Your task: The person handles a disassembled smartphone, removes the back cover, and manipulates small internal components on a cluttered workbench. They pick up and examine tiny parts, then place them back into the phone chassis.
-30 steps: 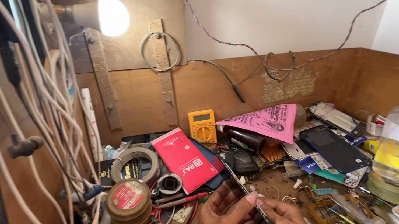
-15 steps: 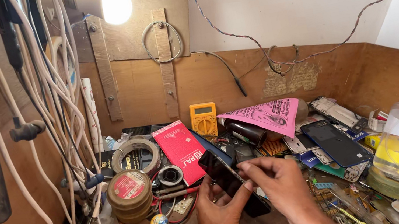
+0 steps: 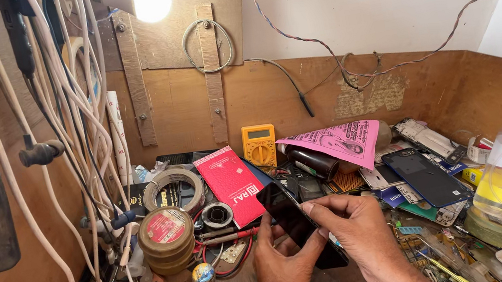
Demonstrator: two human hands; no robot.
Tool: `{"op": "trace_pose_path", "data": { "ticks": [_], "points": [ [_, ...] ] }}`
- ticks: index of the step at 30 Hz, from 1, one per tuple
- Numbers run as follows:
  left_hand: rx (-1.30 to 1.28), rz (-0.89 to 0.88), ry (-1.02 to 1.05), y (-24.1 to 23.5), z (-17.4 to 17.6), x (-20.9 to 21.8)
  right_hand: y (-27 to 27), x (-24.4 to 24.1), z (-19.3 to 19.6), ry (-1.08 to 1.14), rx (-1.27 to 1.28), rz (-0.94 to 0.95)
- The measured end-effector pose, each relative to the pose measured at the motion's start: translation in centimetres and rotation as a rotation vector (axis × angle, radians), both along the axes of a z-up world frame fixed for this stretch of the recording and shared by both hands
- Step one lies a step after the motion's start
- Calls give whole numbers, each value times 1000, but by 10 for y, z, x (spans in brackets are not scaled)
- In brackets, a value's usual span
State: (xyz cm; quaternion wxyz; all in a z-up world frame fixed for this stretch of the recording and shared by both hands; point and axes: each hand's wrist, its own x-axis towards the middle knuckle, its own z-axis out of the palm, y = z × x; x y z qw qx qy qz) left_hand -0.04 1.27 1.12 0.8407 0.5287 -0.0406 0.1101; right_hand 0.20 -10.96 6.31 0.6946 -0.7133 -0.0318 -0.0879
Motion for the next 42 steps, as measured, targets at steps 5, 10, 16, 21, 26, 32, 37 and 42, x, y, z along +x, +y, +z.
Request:
{"op": "trace_pose_path", "data": {
  "ticks": [5, 10, 16, 21, 26, 32, 37, 42],
  "points": [
    [64, 27, 5, 1, 5, -5, -1, 0, 1, -24, -36, -6],
    [50, -7, 21, 2, 7, -7, -1, -2, 3, -7, -75, -29],
    [19, -21, -10, 3, 10, -9, 3, -2, 4, 5, -93, -50],
    [57, -11, 0, 4, 10, -12, 6, -3, 2, -19, -108, -70],
    [78, 16, 12, 3, 13, -12, 4, -6, 3, -1, -112, -75],
    [47, -3, -22, 2, 11, -12, 3, -6, 1, -19, -102, -73],
    [110, 58, -22, 3, 8, -12, 4, -5, 1, -32, -107, -74],
    [61, 26, -34, 1, 8, -11, 4, -5, -1, -38, -161, -110]
  ]
}}
